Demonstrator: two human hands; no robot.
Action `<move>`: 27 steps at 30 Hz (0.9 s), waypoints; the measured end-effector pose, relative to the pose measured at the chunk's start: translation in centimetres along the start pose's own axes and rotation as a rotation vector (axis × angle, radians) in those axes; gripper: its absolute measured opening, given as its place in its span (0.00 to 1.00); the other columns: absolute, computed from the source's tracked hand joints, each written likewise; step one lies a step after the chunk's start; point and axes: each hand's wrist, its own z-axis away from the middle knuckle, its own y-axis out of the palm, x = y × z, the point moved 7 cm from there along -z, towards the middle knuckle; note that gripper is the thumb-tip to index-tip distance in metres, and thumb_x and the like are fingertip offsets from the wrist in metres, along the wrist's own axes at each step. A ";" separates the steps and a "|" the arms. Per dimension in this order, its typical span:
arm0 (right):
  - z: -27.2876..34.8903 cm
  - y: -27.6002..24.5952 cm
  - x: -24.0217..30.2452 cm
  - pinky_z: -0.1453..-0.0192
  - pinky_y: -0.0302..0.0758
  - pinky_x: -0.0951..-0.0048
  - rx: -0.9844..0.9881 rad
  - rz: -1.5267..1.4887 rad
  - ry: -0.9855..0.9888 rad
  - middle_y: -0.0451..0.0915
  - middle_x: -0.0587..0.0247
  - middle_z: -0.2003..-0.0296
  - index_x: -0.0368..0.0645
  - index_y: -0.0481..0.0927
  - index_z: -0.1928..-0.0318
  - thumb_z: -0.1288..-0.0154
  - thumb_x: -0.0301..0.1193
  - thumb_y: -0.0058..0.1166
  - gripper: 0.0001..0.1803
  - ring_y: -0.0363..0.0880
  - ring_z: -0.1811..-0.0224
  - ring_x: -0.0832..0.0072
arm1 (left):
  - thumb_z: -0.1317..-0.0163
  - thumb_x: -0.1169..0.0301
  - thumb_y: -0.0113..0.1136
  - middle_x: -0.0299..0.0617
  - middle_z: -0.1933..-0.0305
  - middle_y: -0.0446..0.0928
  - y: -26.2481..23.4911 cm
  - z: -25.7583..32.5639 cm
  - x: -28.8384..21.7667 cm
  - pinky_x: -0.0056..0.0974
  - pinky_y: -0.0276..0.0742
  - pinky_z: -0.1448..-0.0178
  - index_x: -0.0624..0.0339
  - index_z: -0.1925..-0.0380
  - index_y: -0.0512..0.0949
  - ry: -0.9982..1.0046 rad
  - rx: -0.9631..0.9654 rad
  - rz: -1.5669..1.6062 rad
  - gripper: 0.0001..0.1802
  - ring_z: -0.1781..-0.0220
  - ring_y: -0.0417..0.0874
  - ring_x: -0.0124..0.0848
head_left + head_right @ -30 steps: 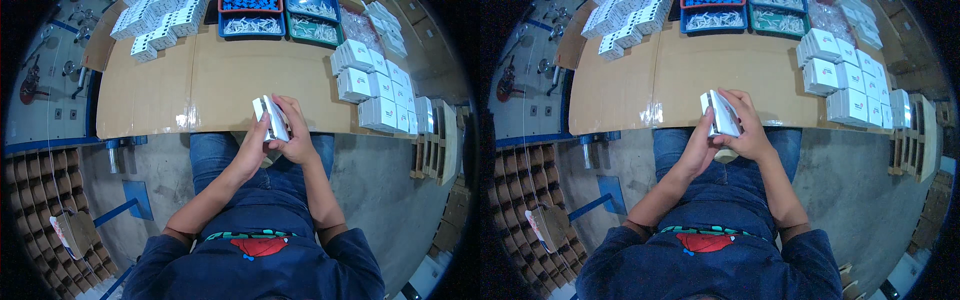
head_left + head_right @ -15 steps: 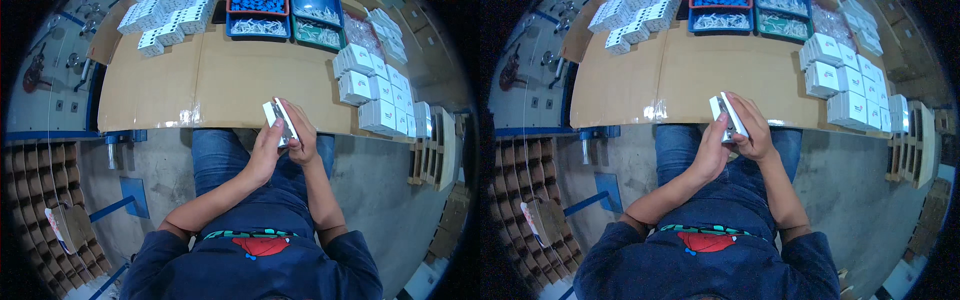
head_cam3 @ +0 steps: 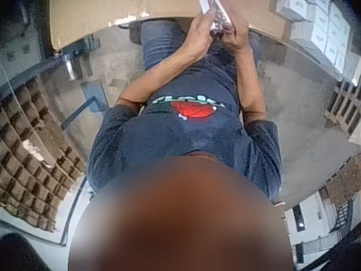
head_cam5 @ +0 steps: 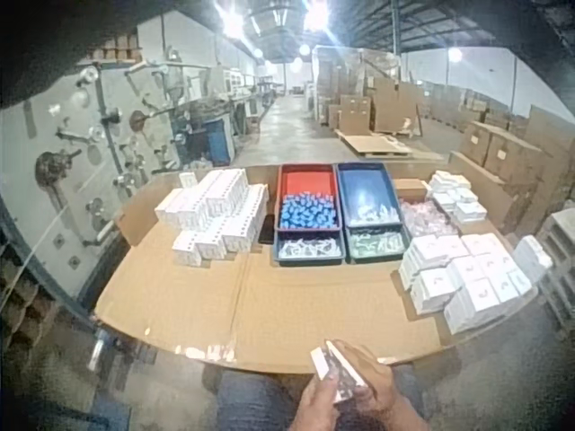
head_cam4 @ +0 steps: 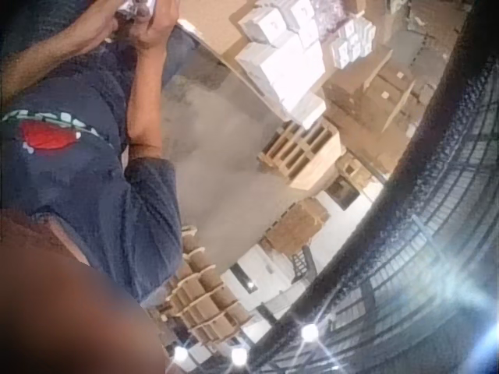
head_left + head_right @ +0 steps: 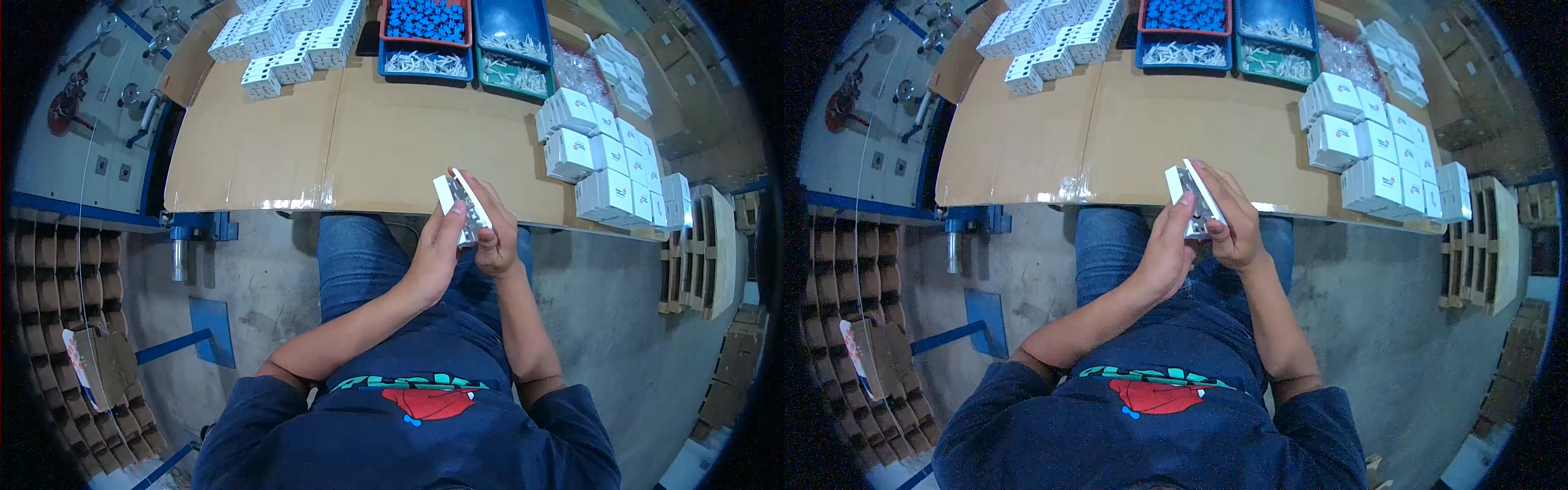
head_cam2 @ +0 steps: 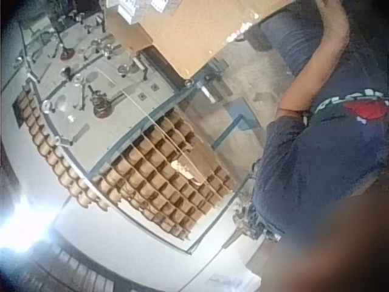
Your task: Folding white cardboard boxes, inserting small components into plastic bags, and placing them into the boxes at a factory workstation.
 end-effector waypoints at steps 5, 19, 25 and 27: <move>0.0 -0.3 1.5 0.32 0.73 0.55 -0.011 0.000 0.001 0.77 0.36 0.36 0.26 0.72 0.32 0.22 0.64 0.34 0.48 0.78 0.36 0.43 | 0.19 0.51 0.46 0.36 0.50 0.79 1.3 1.1 -1.0 0.40 0.78 0.45 0.56 0.41 0.72 0.033 0.025 0.044 0.21 0.51 0.80 0.26; -0.4 -1.5 4.7 0.19 0.56 0.51 0.052 -0.300 0.290 0.57 0.47 0.21 0.39 0.58 0.21 0.36 0.62 0.62 0.56 0.57 0.18 0.55 | 0.44 0.74 0.77 0.49 0.28 0.62 1.0 2.9 -4.7 0.48 0.70 0.25 0.57 0.18 0.40 0.547 0.257 -0.423 0.63 0.25 0.68 0.40; -0.2 -0.7 5.1 0.23 0.64 0.56 0.142 -0.208 0.268 0.64 0.45 0.25 0.38 0.62 0.23 0.35 0.47 0.64 0.46 0.67 0.25 0.54 | 0.50 0.79 0.76 0.46 0.19 0.49 0.8 2.8 -5.5 0.46 0.72 0.26 0.50 0.17 0.43 0.539 0.196 -0.698 0.65 0.24 0.67 0.44; 0.2 -0.6 5.1 0.23 0.64 0.56 0.091 -0.266 0.285 0.64 0.45 0.26 0.37 0.63 0.23 0.35 0.44 0.63 0.45 0.67 0.25 0.54 | 0.50 0.80 0.74 0.45 0.18 0.46 0.8 3.0 -6.6 0.45 0.74 0.28 0.46 0.17 0.43 0.570 0.171 -0.912 0.65 0.25 0.67 0.45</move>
